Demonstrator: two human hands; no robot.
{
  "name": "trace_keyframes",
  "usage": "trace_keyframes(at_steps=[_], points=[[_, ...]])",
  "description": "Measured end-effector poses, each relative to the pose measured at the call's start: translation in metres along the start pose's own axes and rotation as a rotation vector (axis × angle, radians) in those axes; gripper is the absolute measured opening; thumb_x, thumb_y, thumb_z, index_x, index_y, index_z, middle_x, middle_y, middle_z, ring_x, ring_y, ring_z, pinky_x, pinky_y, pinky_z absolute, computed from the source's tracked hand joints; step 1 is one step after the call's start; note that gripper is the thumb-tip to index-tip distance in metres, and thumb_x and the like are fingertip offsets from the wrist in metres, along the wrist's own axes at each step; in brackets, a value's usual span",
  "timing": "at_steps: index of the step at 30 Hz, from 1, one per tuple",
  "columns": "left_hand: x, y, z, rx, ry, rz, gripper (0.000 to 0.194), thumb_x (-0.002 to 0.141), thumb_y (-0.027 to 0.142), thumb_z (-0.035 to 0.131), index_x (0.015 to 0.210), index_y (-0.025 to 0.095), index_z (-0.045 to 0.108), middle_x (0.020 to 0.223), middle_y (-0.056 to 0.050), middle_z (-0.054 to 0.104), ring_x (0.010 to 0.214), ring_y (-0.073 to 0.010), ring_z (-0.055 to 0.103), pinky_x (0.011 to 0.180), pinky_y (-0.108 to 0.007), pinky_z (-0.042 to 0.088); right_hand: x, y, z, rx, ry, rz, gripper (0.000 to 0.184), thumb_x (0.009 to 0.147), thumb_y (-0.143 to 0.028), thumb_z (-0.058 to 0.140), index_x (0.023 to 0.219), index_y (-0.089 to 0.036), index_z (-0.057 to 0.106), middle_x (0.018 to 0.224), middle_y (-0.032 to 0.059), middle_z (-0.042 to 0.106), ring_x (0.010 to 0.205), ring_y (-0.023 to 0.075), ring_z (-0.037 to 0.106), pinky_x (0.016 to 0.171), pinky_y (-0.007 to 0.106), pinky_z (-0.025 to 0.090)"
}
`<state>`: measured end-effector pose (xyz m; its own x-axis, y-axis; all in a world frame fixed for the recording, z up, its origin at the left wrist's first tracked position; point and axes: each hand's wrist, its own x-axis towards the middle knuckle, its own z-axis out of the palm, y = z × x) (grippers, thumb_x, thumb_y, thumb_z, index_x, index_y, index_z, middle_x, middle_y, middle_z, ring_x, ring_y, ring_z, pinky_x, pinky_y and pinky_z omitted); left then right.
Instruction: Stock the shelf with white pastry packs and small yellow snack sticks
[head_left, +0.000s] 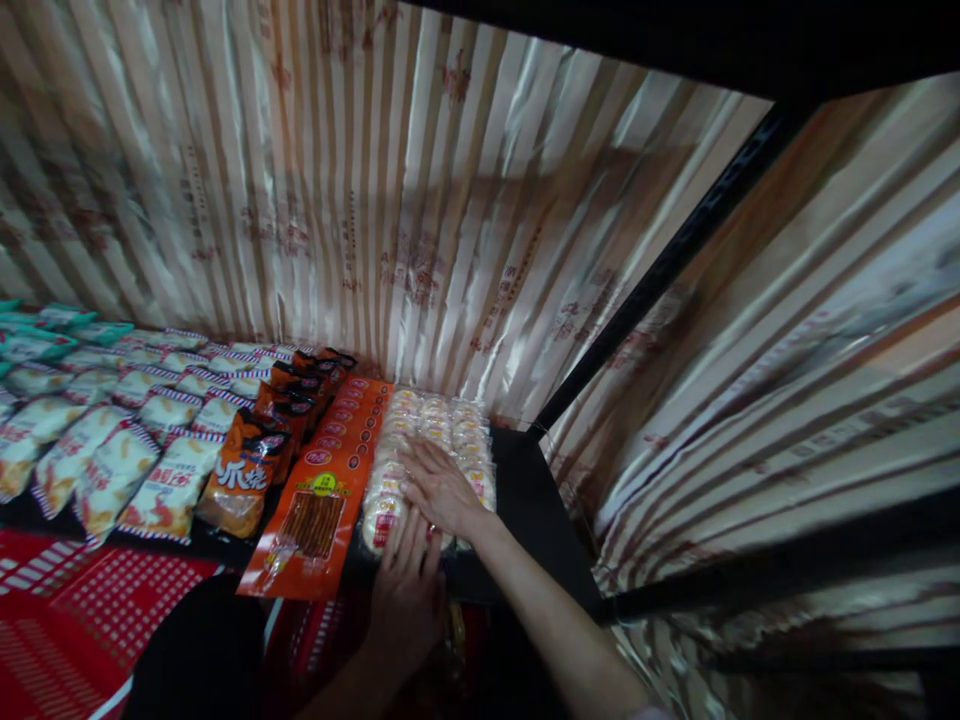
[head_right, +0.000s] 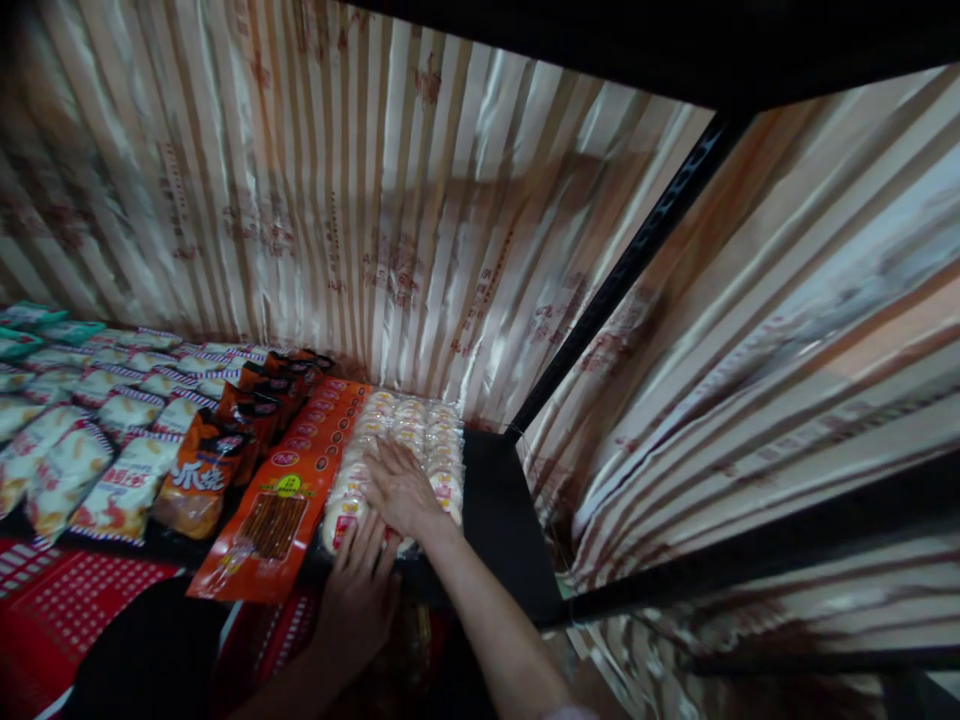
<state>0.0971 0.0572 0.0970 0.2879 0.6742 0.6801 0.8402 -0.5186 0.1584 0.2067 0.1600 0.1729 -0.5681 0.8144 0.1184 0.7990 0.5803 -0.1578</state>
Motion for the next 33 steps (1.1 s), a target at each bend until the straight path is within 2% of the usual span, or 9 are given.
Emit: trace_keyframes(at_steps=[2,5,9,12,20,26,33], points=[[-0.007,-0.009,-0.012,0.073,0.020,-0.046,0.041,0.085,0.020,0.044,0.125,0.010,0.050,0.134,-0.017,0.049,0.133,-0.0304,0.034,0.104,-0.050,0.034,0.003,-0.009,0.007,0.002,0.008,-0.025,0.051,0.094,-0.043,0.036,0.139,-0.020,0.039,0.150,0.0078,0.029,0.141,0.0237,0.014,0.114,0.045,0.021],[-0.015,-0.021,-0.019,0.155,0.002,-0.079,0.045,0.084,0.021,0.045,0.128,0.009,0.047,0.138,-0.019,0.043,0.135,-0.0335,0.029,0.101,-0.049,0.038,0.009,-0.019,0.018,-0.007,0.010,-0.008,0.050,0.094,-0.043,0.037,0.140,-0.021,0.038,0.151,0.0089,0.028,0.142,0.0242,0.013,0.114,0.046,0.020],[-0.023,-0.030,-0.011,0.178,-0.034,-0.095,0.046,0.084,0.018,0.043,0.128,0.009,0.046,0.138,-0.017,0.045,0.133,-0.0305,0.034,0.101,-0.047,0.040,0.014,-0.026,0.032,-0.022,-0.011,0.054,0.051,0.094,-0.040,0.039,0.142,-0.024,0.035,0.152,0.0087,0.022,0.142,0.0251,0.012,0.113,0.047,0.019],[-0.028,-0.033,-0.003,0.178,-0.047,-0.101,0.048,0.082,0.015,0.042,0.129,0.007,0.045,0.136,-0.018,0.047,0.132,-0.0294,0.036,0.101,-0.045,0.040,0.014,-0.028,0.037,-0.020,-0.010,0.090,0.050,0.094,-0.041,0.036,0.141,-0.025,0.035,0.152,0.0079,0.024,0.141,0.0249,0.014,0.113,0.047,0.019],[-0.031,-0.034,0.001,0.147,-0.059,-0.121,0.046,0.081,0.015,0.043,0.125,0.004,0.049,0.133,-0.020,0.050,0.130,-0.0307,0.040,0.102,-0.044,0.039,0.013,-0.031,0.040,-0.024,0.016,0.101,0.048,0.096,-0.042,0.028,0.141,-0.024,0.036,0.151,0.0062,0.028,0.141,0.0233,0.017,0.114,0.045,0.018],[-0.027,-0.039,-0.003,0.125,-0.005,-0.072,0.043,0.082,0.016,0.041,0.122,0.002,0.052,0.131,-0.022,0.051,0.128,-0.0314,0.041,0.099,-0.044,0.043,0.013,-0.029,0.044,-0.015,0.033,0.086,0.048,0.096,-0.041,0.030,0.140,-0.025,0.037,0.151,0.0078,0.027,0.141,0.0240,0.014,0.113,0.046,0.019],[-0.019,-0.039,-0.011,0.061,0.023,-0.070,0.041,0.084,0.014,0.040,0.122,0.005,0.052,0.133,-0.021,0.049,0.133,-0.0302,0.034,0.101,-0.046,0.042,0.012,-0.029,0.035,-0.074,0.145,0.123,0.049,0.096,-0.037,0.029,0.144,-0.024,0.030,0.154,0.0066,0.019,0.142,0.0231,0.012,0.112,0.046,0.019]])
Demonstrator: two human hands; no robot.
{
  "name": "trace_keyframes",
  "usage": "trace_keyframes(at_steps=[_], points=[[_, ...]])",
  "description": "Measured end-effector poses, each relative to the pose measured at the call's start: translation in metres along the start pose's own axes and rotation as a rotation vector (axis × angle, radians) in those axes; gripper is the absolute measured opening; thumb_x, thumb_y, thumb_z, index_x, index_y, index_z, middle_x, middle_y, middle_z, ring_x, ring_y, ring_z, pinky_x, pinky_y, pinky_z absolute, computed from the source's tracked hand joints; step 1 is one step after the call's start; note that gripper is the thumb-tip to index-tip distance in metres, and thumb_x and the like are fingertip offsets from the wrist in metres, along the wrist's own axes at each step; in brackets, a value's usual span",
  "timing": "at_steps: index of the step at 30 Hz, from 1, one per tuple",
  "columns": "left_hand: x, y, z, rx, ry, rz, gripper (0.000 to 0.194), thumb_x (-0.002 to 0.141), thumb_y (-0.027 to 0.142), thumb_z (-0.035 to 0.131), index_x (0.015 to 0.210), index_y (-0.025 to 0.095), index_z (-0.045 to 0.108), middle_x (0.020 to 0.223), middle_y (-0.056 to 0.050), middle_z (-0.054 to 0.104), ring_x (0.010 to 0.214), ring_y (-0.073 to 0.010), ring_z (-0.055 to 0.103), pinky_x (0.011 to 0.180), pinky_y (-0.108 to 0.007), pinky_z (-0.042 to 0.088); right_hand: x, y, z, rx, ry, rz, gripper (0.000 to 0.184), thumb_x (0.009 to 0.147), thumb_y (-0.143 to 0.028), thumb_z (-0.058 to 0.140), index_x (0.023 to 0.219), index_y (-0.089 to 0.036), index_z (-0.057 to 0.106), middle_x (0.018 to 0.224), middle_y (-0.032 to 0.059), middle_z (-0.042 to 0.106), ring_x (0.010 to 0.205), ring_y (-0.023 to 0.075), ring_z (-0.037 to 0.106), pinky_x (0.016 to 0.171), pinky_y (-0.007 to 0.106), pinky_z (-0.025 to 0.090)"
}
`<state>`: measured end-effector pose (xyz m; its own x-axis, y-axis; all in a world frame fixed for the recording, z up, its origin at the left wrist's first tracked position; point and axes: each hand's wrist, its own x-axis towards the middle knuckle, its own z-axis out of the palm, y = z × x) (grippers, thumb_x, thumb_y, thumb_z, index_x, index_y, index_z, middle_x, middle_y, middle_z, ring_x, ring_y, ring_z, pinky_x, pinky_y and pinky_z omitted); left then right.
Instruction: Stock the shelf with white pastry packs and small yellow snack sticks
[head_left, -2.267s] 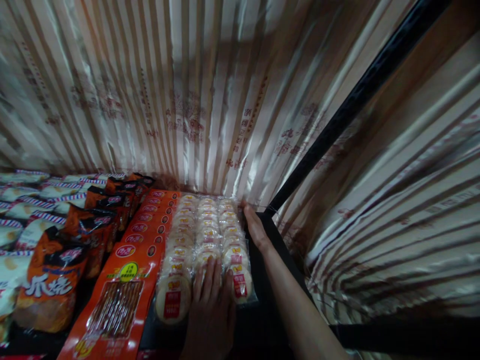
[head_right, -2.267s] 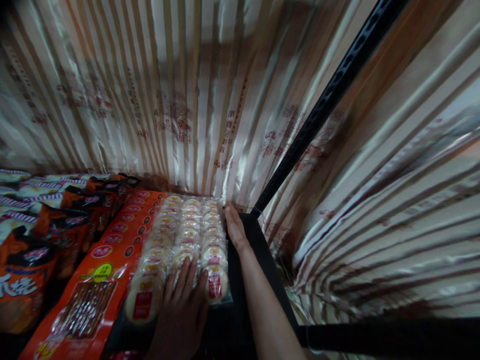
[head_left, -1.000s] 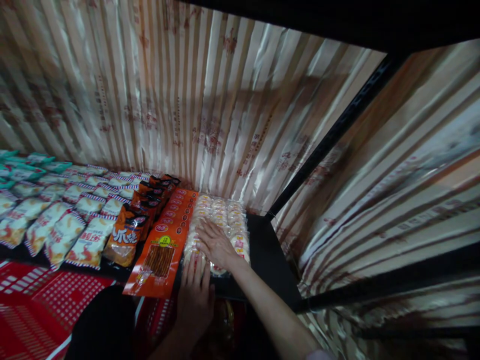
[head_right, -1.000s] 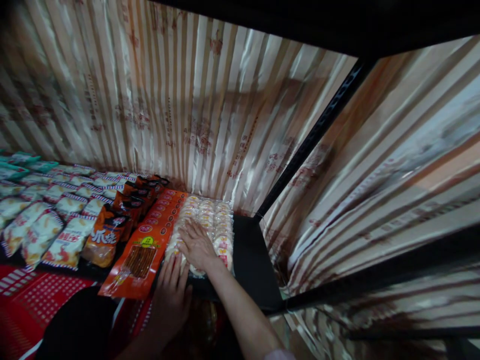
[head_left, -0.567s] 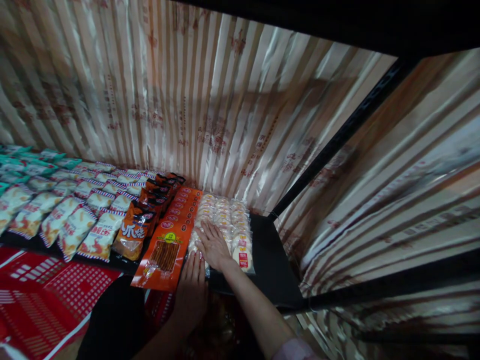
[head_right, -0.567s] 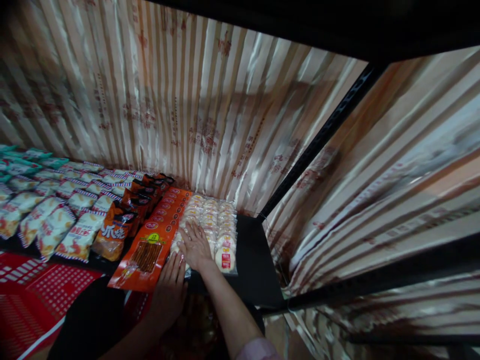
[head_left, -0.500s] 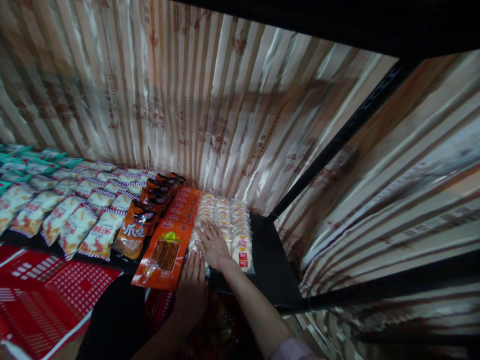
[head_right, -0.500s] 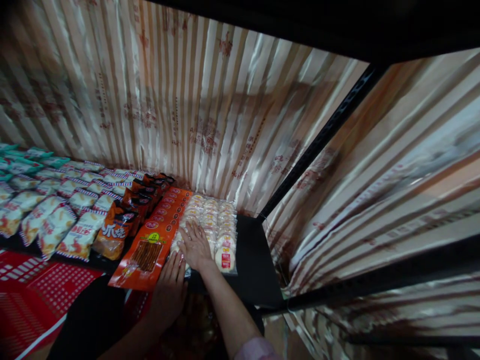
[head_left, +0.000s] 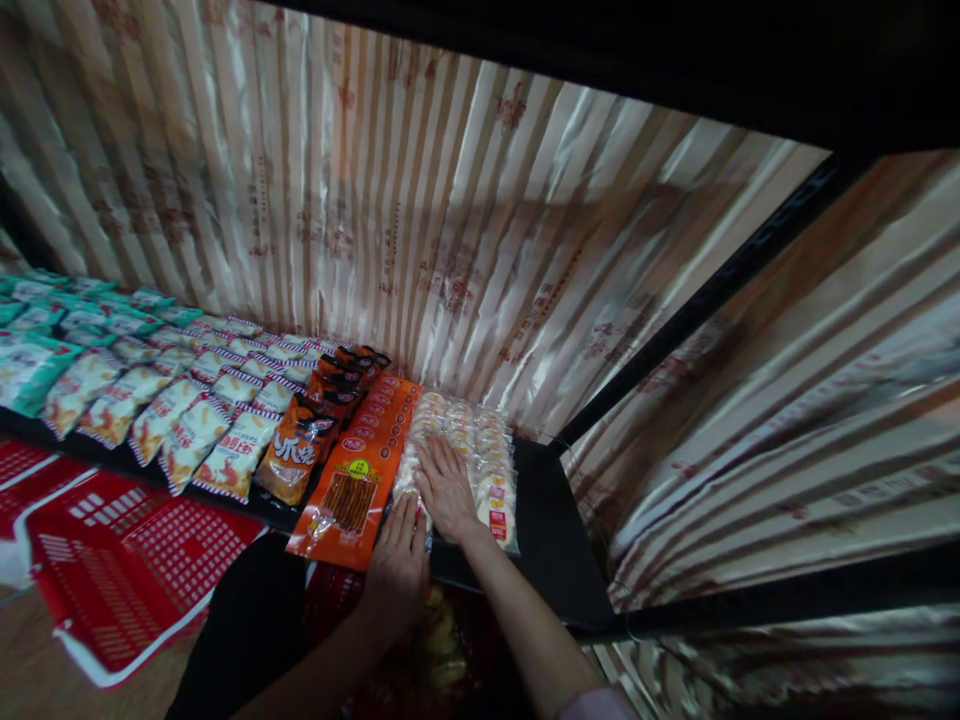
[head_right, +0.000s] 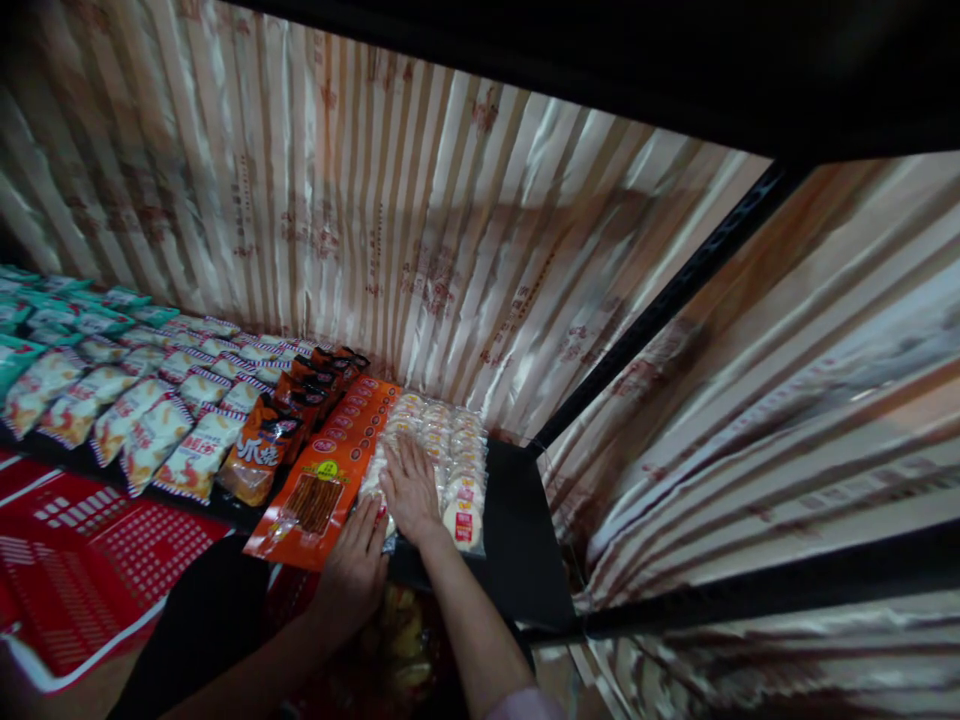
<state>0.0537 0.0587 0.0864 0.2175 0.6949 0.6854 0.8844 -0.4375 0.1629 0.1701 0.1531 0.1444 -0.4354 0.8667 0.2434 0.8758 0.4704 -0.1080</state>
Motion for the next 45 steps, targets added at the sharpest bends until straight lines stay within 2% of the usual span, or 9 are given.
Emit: trace_keyframes(at_steps=[6,13,18,25,28,32,35,39,45], points=[[0.011,0.006,0.007,-0.074,-0.012,-0.005,0.044,0.084,0.019,0.041,0.124,0.006,0.052,0.139,-0.019,0.043,0.137,-0.0307,0.026,0.108,-0.052,0.032,-0.004,0.015,0.000,-0.060,0.004,0.072,0.049,0.096,-0.037,0.028,0.143,-0.022,0.032,0.151,0.0072,0.027,0.141,0.0249,0.015,0.111,0.047,0.022],[0.021,0.014,0.027,-0.060,-0.012,-0.059,0.051,0.085,0.017,0.034,0.135,0.004,0.040,0.144,-0.018,0.037,0.136,-0.0260,0.029,0.111,-0.049,0.027,0.010,0.021,0.002,-0.074,-0.055,0.094,0.050,0.096,-0.036,0.026,0.143,-0.020,0.032,0.152,0.0077,0.025,0.141,0.0242,0.016,0.111,0.045,0.024],[0.028,0.011,0.024,-0.076,-0.091,-0.053,0.053,0.086,0.026,0.038,0.134,0.005,0.040,0.145,-0.019,0.035,0.136,-0.0286,0.029,0.111,-0.052,0.023,0.023,0.022,0.004,-0.076,-0.087,0.133,0.050,0.096,-0.037,0.026,0.142,-0.022,0.034,0.151,0.0079,0.027,0.141,0.0249,0.016,0.111,0.047,0.023],[0.036,0.009,0.022,-0.171,-0.150,-0.039,0.046,0.085,0.029,0.045,0.128,0.016,0.049,0.147,-0.014,0.034,0.137,-0.0302,0.026,0.107,-0.054,0.029,0.014,0.031,0.002,-0.077,-0.069,0.155,0.050,0.096,-0.036,0.025,0.144,-0.025,0.030,0.152,0.0059,0.025,0.141,0.0240,0.015,0.110,0.047,0.023],[0.037,0.011,0.023,-0.184,-0.152,-0.062,0.042,0.085,0.032,0.047,0.124,0.017,0.052,0.144,-0.013,0.039,0.136,-0.0302,0.030,0.106,-0.054,0.029,0.015,0.031,-0.001,-0.062,-0.090,0.144,0.050,0.096,-0.038,0.025,0.143,-0.024,0.031,0.151,0.0063,0.027,0.141,0.0235,0.017,0.110,0.046,0.023],[0.036,0.013,0.024,-0.135,-0.155,-0.066,0.043,0.085,0.035,0.047,0.122,0.013,0.053,0.135,-0.016,0.049,0.131,-0.0305,0.036,0.105,-0.054,0.030,0.025,0.026,-0.003,-0.035,-0.158,0.128,0.054,0.094,-0.046,0.030,0.144,-0.024,0.030,0.151,0.0058,0.027,0.142,0.0261,0.012,0.112,0.047,0.019],[0.036,0.011,0.023,-0.143,-0.175,-0.068,0.043,0.084,0.039,0.050,0.122,0.017,0.054,0.131,-0.014,0.052,0.129,-0.0301,0.040,0.104,-0.054,0.031,0.031,0.025,-0.001,-0.011,-0.220,0.145,0.057,0.093,-0.050,0.031,0.144,-0.025,0.029,0.152,0.0039,0.026,0.142,0.0286,0.009,0.113,0.049,0.014],[0.036,0.009,0.020,-0.178,-0.211,-0.078,0.039,0.083,0.038,0.054,0.119,0.022,0.056,0.133,-0.012,0.050,0.128,-0.0301,0.040,0.102,-0.055,0.033,0.032,0.026,0.004,-0.004,-0.261,0.148,0.056,0.093,-0.051,0.030,0.144,-0.028,0.028,0.153,0.0028,0.022,0.142,0.0286,0.007,0.113,0.050,0.012],[0.035,0.009,0.021,-0.211,-0.259,-0.086,0.042,0.083,0.037,0.055,0.121,0.022,0.054,0.138,-0.011,0.046,0.131,-0.0302,0.036,0.105,-0.055,0.029,0.031,0.027,0.010,-0.044,-0.238,0.162,0.052,0.094,-0.046,0.030,0.143,-0.028,0.030,0.152,0.0028,0.024,0.142,0.0258,0.011,0.113,0.049,0.012]])
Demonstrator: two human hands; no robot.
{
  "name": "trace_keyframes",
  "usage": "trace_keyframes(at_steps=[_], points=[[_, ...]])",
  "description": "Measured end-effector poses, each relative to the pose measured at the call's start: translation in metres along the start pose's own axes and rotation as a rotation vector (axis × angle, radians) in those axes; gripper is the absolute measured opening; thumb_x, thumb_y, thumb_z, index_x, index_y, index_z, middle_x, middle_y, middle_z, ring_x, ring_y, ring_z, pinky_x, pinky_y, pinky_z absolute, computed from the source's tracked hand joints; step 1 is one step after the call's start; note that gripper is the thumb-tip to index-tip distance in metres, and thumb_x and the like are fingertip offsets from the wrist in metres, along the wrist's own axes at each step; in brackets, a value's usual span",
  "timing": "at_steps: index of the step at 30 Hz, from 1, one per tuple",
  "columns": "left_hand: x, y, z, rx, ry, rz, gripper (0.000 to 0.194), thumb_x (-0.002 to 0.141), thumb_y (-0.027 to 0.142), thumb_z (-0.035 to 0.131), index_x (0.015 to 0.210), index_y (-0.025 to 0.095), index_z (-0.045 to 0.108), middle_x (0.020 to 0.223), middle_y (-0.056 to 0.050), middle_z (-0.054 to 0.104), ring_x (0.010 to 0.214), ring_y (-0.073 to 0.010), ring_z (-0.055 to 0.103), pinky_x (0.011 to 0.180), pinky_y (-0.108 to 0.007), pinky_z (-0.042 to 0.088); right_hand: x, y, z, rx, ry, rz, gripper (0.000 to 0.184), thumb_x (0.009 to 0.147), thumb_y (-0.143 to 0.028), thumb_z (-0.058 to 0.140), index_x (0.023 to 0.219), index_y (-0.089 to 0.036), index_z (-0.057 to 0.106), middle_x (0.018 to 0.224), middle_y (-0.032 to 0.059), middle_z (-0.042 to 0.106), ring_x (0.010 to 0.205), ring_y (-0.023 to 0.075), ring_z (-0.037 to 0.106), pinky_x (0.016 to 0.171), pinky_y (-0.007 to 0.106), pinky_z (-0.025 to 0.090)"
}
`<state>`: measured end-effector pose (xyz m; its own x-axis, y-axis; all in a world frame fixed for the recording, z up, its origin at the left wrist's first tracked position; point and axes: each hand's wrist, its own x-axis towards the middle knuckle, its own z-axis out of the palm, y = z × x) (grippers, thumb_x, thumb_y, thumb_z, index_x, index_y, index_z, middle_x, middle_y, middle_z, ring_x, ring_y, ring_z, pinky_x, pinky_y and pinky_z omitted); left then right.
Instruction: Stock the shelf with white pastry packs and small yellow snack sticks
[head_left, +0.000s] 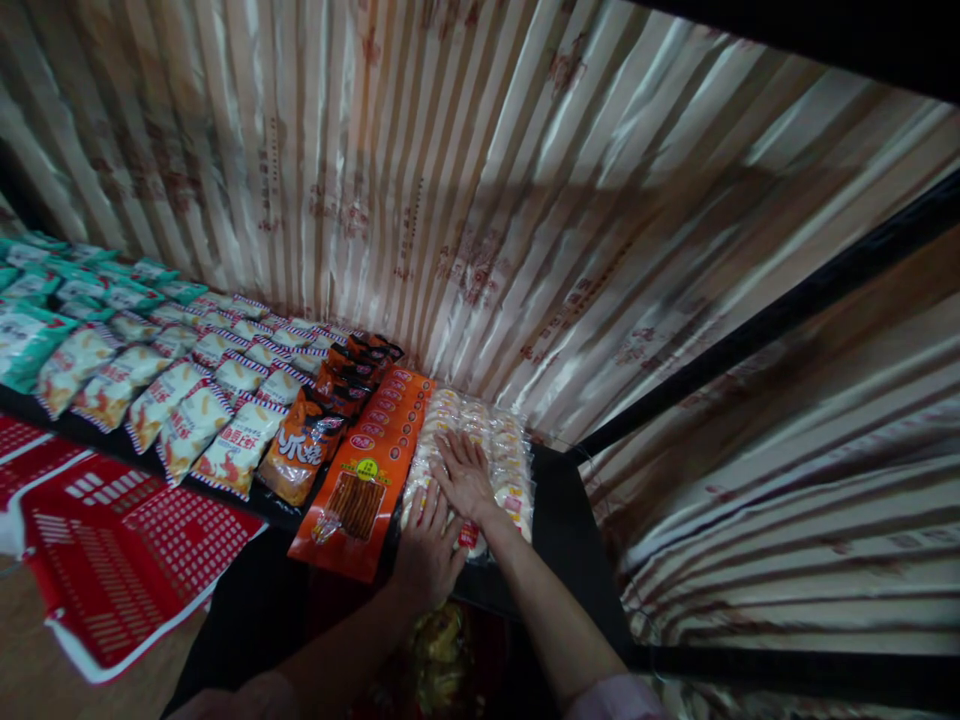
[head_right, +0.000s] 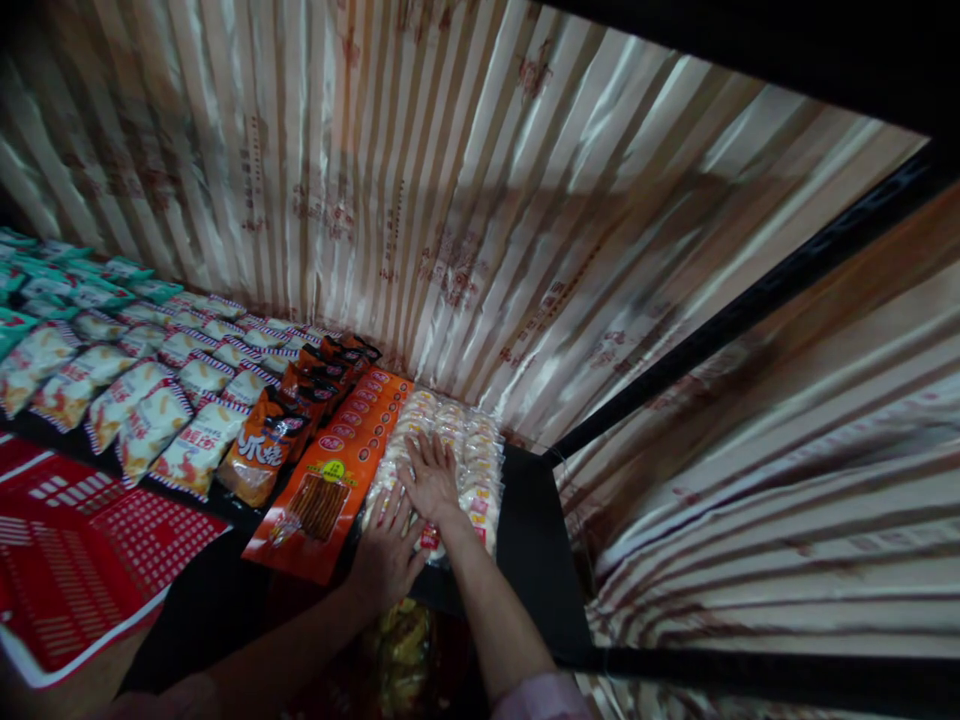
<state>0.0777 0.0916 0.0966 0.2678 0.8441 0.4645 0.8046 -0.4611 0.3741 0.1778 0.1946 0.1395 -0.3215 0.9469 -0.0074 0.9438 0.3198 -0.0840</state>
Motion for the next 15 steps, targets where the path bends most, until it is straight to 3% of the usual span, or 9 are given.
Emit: trace_keyframes(at_steps=[7,12,15], points=[[0.001,-0.001,0.002,-0.055,0.035,-0.010,0.050,0.081,0.040,0.057,0.127,0.022,0.051,0.145,-0.011,0.038,0.136,-0.0306,0.028,0.109,-0.053,0.024,0.000,0.003,-0.001,0.068,0.054,-0.027,0.052,0.095,-0.046,0.029,0.142,-0.025,0.033,0.151,0.0064,0.026,0.142,0.0237,0.013,0.113,0.049,0.015],[0.005,-0.001,-0.009,-0.057,0.071,0.061,0.056,0.082,0.034,0.053,0.134,0.018,0.044,0.146,-0.014,0.034,0.137,-0.0313,0.025,0.108,-0.054,0.027,-0.005,-0.009,-0.014,0.292,0.298,-0.009,0.055,0.095,-0.045,0.024,0.137,-0.013,0.042,0.150,0.0127,0.028,0.141,0.0224,0.017,0.113,0.047,0.020],[0.005,-0.008,-0.022,-0.016,0.182,0.068,0.048,0.084,0.027,0.046,0.130,0.012,0.048,0.144,-0.016,0.038,0.137,-0.0306,0.026,0.108,-0.054,0.029,-0.018,-0.034,-0.022,0.463,0.448,0.028,0.058,0.096,-0.043,0.020,0.136,-0.009,0.041,0.148,0.0143,0.032,0.140,0.0197,0.022,0.114,0.045,0.022]])
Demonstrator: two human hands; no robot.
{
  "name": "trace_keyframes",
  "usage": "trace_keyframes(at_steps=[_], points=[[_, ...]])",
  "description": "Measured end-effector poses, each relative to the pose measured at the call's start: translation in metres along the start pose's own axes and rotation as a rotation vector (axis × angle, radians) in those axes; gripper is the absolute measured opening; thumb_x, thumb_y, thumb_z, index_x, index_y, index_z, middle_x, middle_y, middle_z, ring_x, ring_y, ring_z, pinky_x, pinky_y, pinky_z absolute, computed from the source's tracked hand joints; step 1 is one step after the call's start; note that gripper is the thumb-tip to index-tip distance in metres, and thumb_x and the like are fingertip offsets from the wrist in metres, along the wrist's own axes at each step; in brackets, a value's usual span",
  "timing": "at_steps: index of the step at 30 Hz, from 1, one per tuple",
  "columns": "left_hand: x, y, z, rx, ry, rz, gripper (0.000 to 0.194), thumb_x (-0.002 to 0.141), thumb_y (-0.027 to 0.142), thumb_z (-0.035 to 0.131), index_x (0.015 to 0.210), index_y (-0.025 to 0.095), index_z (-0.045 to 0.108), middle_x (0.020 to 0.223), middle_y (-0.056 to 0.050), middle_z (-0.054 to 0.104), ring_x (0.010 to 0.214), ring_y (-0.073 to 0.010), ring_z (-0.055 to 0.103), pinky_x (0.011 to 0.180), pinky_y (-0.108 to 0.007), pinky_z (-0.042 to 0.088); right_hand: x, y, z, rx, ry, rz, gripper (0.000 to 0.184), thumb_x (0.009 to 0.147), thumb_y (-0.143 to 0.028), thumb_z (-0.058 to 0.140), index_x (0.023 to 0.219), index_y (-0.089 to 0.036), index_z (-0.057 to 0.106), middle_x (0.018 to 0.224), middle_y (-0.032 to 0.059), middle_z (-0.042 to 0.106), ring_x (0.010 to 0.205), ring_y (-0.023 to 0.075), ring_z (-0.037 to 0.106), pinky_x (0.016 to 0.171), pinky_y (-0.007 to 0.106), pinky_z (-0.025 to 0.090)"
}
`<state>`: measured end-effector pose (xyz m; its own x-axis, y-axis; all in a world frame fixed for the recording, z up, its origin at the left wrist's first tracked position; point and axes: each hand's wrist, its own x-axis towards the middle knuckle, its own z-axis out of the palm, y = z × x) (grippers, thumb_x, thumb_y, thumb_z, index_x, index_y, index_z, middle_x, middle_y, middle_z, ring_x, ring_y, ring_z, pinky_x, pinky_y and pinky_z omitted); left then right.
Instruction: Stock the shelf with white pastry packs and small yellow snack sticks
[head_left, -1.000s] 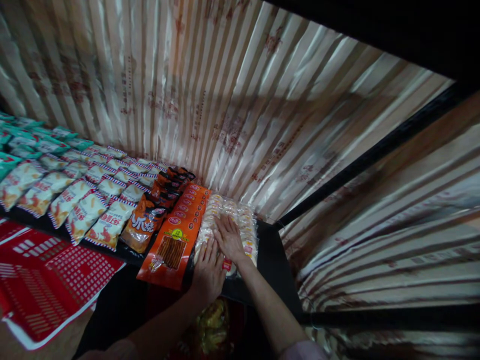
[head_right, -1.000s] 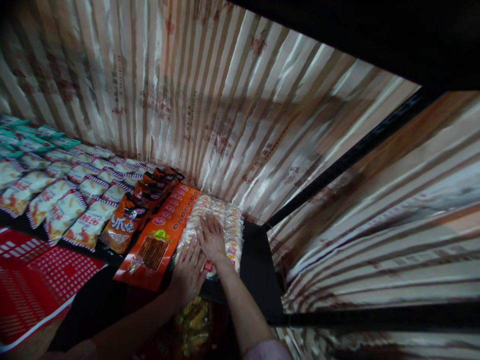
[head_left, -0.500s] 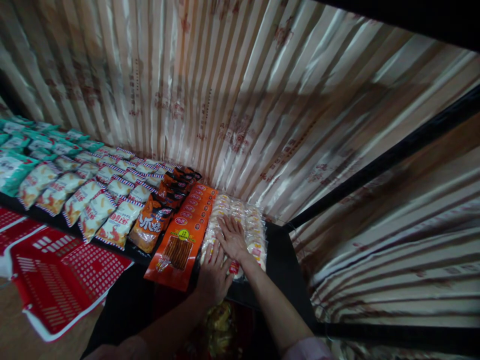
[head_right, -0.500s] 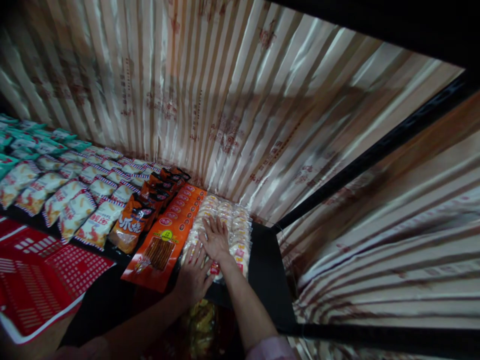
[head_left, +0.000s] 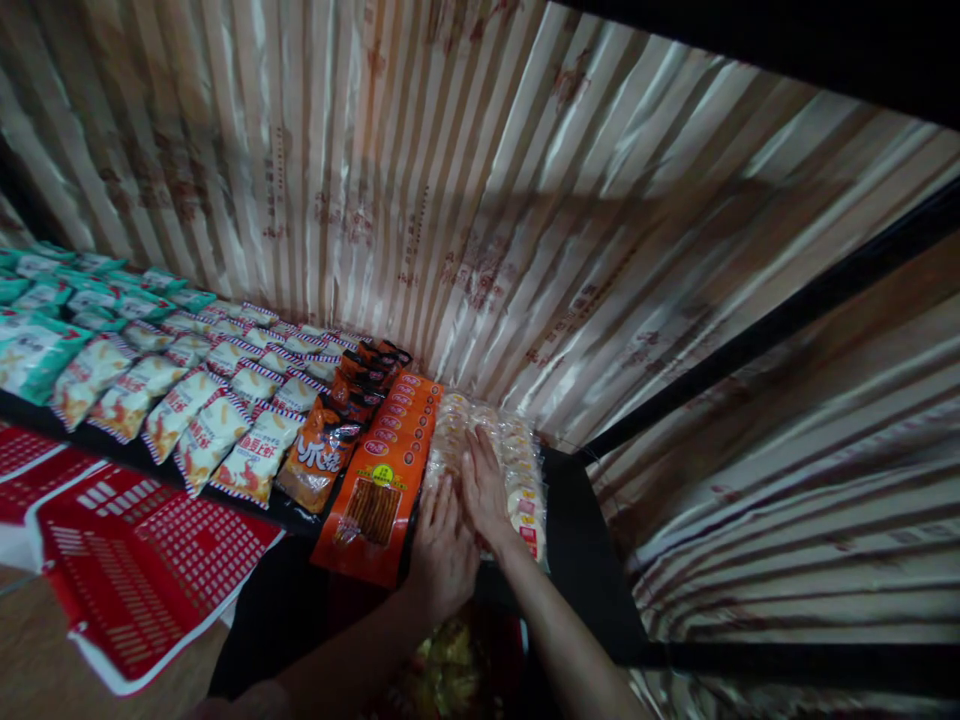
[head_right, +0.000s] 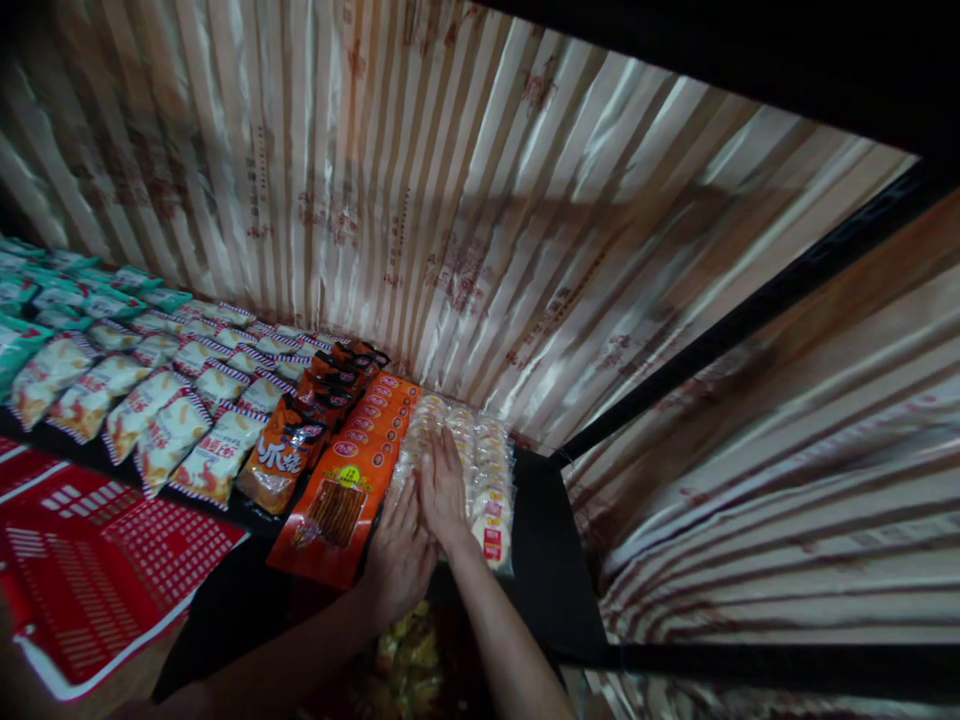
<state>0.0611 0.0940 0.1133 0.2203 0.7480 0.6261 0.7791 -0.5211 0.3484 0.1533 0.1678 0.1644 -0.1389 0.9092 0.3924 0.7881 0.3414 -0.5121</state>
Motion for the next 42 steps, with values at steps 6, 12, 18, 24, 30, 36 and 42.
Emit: trace_keyframes(at_steps=[6,12,18,24,30,36,42], points=[[-0.010,-0.066,-0.033,0.223,0.145,-0.184,0.038,0.089,0.020,0.038,0.120,0.008,0.056,0.138,-0.022,0.043,0.137,-0.0305,0.028,0.104,-0.050,0.036,-0.056,-0.059,0.043,0.256,0.028,0.121,0.052,0.096,-0.041,0.027,0.136,-0.012,0.042,0.145,0.0123,0.038,0.136,0.0190,0.032,0.111,0.044,0.031],[-0.038,-0.129,-0.033,0.339,-0.082,-0.109,0.039,0.087,0.017,0.038,0.118,0.003,0.057,0.135,-0.024,0.046,0.133,-0.0311,0.035,0.103,-0.044,0.038,-0.089,-0.071,0.117,0.188,0.056,0.116,0.048,0.094,-0.033,0.032,0.135,-0.011,0.045,0.143,0.0147,0.041,0.134,0.0241,0.035,0.107,0.048,0.037],[-0.047,-0.133,-0.022,0.390,-0.118,-0.068,0.038,0.086,0.018,0.042,0.119,0.008,0.059,0.132,-0.021,0.051,0.127,-0.0319,0.043,0.101,-0.047,0.039,-0.088,-0.057,0.142,0.022,0.096,0.075,0.047,0.092,-0.024,0.029,0.132,-0.009,0.048,0.139,0.0173,0.044,0.134,0.0269,0.034,0.106,0.052,0.036],[-0.041,-0.133,-0.030,0.378,-0.131,-0.009,0.043,0.087,0.023,0.042,0.125,0.011,0.055,0.132,-0.020,0.051,0.128,-0.0332,0.042,0.102,-0.049,0.037,-0.091,-0.055,0.141,-0.055,0.088,0.094,0.048,0.092,-0.025,0.030,0.133,-0.007,0.046,0.139,0.0184,0.045,0.135,0.0279,0.032,0.105,0.053,0.037],[-0.038,-0.133,-0.034,0.321,-0.159,-0.016,0.044,0.088,0.025,0.041,0.127,0.012,0.053,0.134,-0.019,0.049,0.130,-0.0310,0.040,0.105,-0.047,0.034,-0.093,-0.057,0.140,-0.059,0.090,0.088,0.048,0.092,-0.024,0.031,0.135,-0.008,0.045,0.139,0.0186,0.045,0.135,0.0276,0.032,0.106,0.053,0.035],[-0.034,-0.134,-0.037,0.320,-0.185,0.030,0.045,0.088,0.024,0.039,0.130,0.012,0.051,0.133,-0.017,0.051,0.129,-0.0299,0.040,0.105,-0.047,0.034,-0.093,-0.062,0.137,-0.036,0.098,0.093,0.048,0.093,-0.024,0.030,0.137,-0.010,0.041,0.141,0.0173,0.043,0.136,0.0270,0.030,0.107,0.055,0.034],[-0.031,-0.136,-0.037,0.306,-0.185,0.057,0.044,0.088,0.025,0.040,0.129,0.014,0.052,0.134,-0.017,0.051,0.130,-0.0297,0.040,0.105,-0.047,0.034,-0.092,-0.069,0.129,-0.071,0.088,0.062,0.049,0.094,-0.026,0.026,0.135,-0.005,0.043,0.139,0.0202,0.044,0.135,0.0276,0.032,0.105,0.054,0.036]])
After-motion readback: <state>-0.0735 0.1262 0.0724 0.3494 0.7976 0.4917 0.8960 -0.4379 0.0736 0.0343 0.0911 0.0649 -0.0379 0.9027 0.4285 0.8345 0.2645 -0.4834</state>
